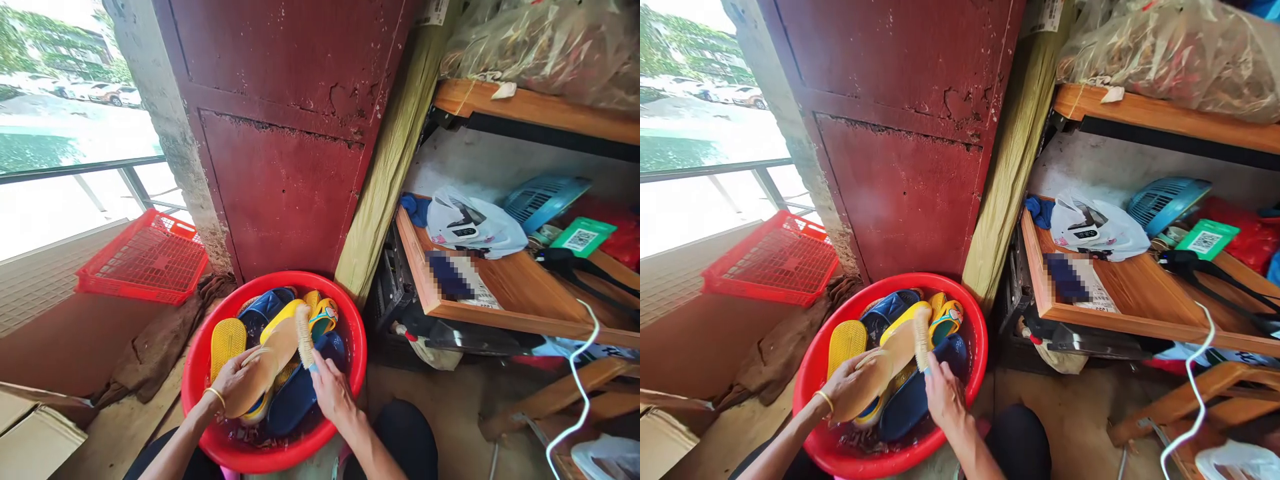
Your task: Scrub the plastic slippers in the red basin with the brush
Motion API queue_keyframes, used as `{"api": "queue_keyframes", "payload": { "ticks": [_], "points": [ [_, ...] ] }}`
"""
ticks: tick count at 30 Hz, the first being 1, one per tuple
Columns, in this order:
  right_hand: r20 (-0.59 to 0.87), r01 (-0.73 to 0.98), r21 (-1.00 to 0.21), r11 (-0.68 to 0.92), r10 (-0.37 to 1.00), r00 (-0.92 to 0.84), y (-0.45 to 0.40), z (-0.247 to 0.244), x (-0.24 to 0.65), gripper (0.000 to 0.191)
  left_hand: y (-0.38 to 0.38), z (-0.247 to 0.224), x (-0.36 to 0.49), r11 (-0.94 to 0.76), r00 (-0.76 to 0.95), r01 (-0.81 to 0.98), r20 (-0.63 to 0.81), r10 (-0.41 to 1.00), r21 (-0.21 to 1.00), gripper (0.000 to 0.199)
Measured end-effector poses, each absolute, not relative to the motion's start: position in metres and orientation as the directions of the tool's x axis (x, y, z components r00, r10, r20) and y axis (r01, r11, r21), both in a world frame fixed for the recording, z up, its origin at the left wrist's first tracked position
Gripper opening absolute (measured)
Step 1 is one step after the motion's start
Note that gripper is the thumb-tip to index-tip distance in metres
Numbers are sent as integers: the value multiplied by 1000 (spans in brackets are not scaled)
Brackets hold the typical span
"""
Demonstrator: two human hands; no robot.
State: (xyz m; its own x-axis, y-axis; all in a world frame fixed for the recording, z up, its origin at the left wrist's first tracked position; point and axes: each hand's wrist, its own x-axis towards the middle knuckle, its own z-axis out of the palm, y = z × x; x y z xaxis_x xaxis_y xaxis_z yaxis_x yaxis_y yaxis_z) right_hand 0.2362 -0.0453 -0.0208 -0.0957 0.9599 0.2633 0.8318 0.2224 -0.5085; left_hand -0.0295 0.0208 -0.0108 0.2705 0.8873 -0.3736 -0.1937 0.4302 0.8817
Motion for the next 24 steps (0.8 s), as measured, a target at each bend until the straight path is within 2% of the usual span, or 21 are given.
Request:
{"api": "queue_keyframes", "payload": {
  "ticks": [3, 6, 8, 11, 15, 18, 21, 24],
  "points": [
    [119, 917, -350, 193, 980, -161, -40, -15, 211, 59, 26, -19, -27, 423, 299, -155, -366, 881, 893, 68],
    [75, 943, -278, 182, 983, -167, -12, -7, 193, 59, 31, -25, -25, 401, 169, -132, -378, 910, 906, 72],
    [65, 949, -268, 164, 986, -152, 12, 2, 188, 56, 32, -27, -25, 377, 122, -113, -364, 923, 919, 78],
    [41, 947, -271, 174, 985, -170, 26, 12, 187, 53, 30, -30, -29, 377, 165, -128, -355, 920, 917, 78],
    [15, 941, -244, 233, 971, -237, -29, -8, 186, 57, 25, -41, -37, 375, 142, -181, -354, 925, 909, 71],
    [80, 929, -268, 254, 967, -241, -84, -38, 182, 62, 27, -51, -38, 390, 80, -195, -381, 921, 900, 67],
    [108, 940, -285, 190, 980, -166, -87, -46, 181, 61, 29, -56, -37, 412, 89, -221, -402, 911, 884, 62],
    [66, 955, -276, 105, 994, -90, -35, -22, 180, 57, 30, -58, -36, 390, 87, -190, -380, 921, 901, 63]
  ]
}}
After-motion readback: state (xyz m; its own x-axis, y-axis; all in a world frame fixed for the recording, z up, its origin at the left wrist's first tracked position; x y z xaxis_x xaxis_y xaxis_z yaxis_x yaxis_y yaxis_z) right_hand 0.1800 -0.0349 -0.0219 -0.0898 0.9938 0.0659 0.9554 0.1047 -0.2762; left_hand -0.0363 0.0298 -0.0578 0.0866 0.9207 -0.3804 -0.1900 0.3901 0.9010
